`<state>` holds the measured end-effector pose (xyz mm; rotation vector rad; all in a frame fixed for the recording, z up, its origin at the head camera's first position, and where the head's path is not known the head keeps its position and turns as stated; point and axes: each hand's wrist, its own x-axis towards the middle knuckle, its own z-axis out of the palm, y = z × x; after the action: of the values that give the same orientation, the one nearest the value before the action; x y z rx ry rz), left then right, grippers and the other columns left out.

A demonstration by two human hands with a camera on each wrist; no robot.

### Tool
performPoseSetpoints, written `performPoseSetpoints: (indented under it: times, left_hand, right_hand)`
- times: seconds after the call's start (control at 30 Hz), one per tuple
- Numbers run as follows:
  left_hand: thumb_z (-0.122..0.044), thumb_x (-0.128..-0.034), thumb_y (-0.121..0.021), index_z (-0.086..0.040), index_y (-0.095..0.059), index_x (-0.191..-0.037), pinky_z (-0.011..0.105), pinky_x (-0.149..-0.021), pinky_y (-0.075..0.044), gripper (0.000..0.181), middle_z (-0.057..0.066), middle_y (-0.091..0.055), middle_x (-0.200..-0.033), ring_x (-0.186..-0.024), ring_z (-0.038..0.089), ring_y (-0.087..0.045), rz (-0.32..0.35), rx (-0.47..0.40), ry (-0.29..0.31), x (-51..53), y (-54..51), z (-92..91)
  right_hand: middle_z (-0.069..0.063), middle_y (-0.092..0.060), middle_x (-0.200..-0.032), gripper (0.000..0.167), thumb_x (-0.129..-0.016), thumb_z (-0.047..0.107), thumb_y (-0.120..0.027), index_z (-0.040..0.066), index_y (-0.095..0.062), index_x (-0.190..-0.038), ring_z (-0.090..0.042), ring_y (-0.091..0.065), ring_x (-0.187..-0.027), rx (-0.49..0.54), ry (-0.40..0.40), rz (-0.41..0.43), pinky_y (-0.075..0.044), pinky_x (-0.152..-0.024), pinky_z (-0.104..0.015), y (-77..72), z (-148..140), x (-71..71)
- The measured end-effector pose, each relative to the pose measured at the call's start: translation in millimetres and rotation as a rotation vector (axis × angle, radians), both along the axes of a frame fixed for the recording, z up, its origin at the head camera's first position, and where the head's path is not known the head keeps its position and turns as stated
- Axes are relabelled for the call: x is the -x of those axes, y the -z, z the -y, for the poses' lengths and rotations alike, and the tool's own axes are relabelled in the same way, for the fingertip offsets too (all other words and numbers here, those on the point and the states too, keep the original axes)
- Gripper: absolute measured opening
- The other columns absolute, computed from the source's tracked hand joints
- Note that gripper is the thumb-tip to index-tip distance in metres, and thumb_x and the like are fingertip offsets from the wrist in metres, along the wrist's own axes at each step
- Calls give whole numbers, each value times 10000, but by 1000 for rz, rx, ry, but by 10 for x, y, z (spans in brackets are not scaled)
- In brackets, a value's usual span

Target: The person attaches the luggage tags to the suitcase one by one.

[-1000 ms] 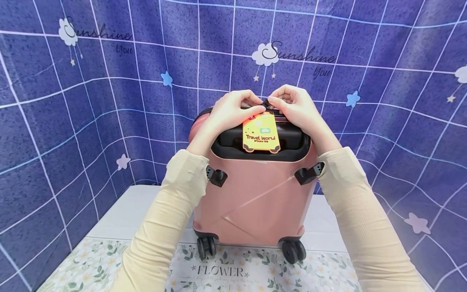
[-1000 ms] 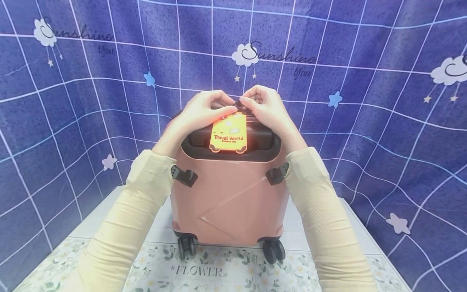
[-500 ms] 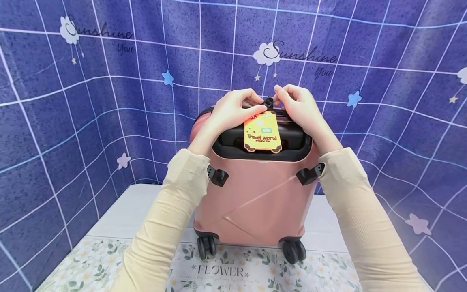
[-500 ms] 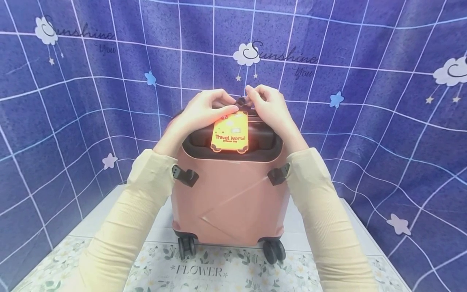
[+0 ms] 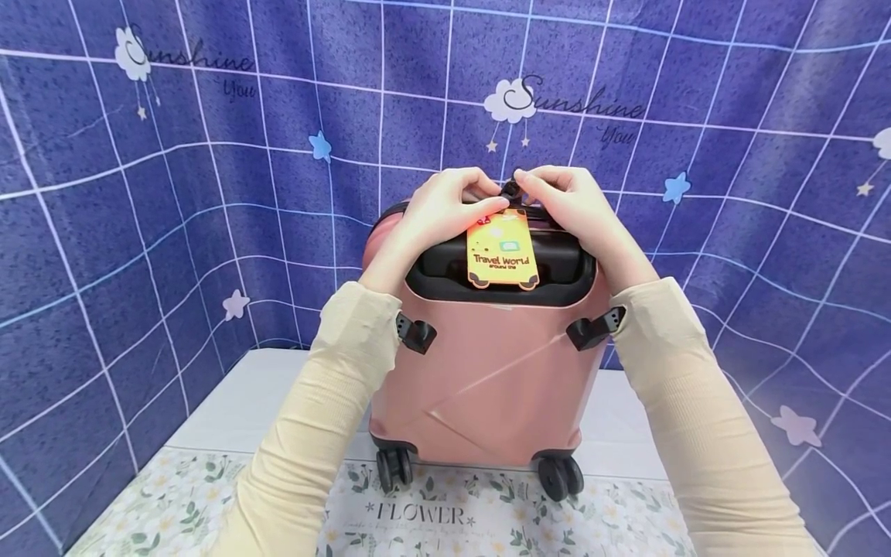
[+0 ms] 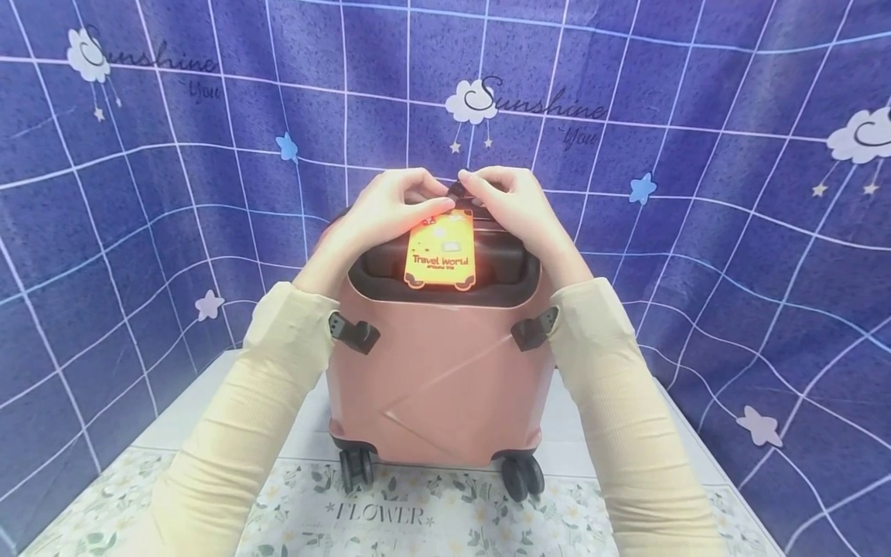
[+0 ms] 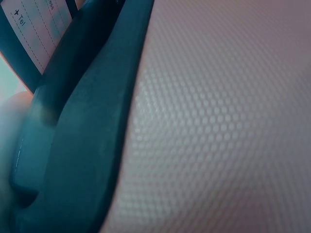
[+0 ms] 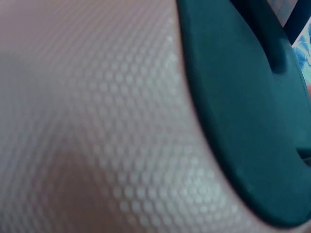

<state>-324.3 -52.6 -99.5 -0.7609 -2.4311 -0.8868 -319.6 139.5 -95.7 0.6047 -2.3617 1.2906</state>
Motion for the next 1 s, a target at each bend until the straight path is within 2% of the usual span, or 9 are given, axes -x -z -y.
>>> performPoseSetpoints:
  times: [0.1,0.3,0.53,0.7,0.87,1.0]
  left_hand:
    - [-406,-871,-640,-195,-667,-1066,287,-917,-446,289,-62,-701,-1039,-946,41,-648,3,1,-6,-2,-4,2]
    - [-392,-865,-651,-185,-672,-1061,281,-911,-450,285,-43,-707,-1022,-929,43,-650,10,-14,1,3,-1,8]
    - [-389,-860,-659,-175,-679,-1052,262,-892,-459,288,-32,-711,-1013,-924,51,-656,18,-29,3,5,1,9]
    - [-384,-855,-668,-170,-677,-1053,252,-885,-467,292,-26,-710,-1015,-922,55,-658,13,-38,10,6,3,6]
    - [-390,-845,-679,-181,-662,-1028,266,-901,-464,279,-26,-704,-1039,-936,62,-660,13,-51,-7,-2,13,7]
    - [-377,-829,-701,-174,-657,-959,249,-848,-488,245,-18,-698,-1044,-910,71,-671,-33,-72,-8,-3,30,-15]
  right_hand:
    - [91,-659,-844,266,-879,381,-632,138,-682,-973,-88,-564,-850,29,-59,-14,-422,-769,-194,8,0,8]
    - [96,-648,-742,155,-841,295,-698,153,-653,-885,-79,-571,-716,53,-118,-32,-438,-671,-201,24,-4,27]
    - [96,-672,-787,213,-822,313,-717,148,-703,-956,-100,-580,-777,15,-100,-42,-445,-719,-206,34,-16,32]
    - [94,-665,-772,204,-829,319,-710,145,-702,-937,-109,-572,-769,-1,-82,-62,-438,-711,-212,36,-16,30]
    - [88,-653,-756,209,-841,324,-695,131,-694,-921,-127,-558,-772,-2,-82,-73,-426,-703,-224,34,-7,27]
    - [84,-640,-758,210,-842,349,-689,148,-681,-901,-130,-545,-793,8,-69,-70,-417,-710,-232,36,-30,10]
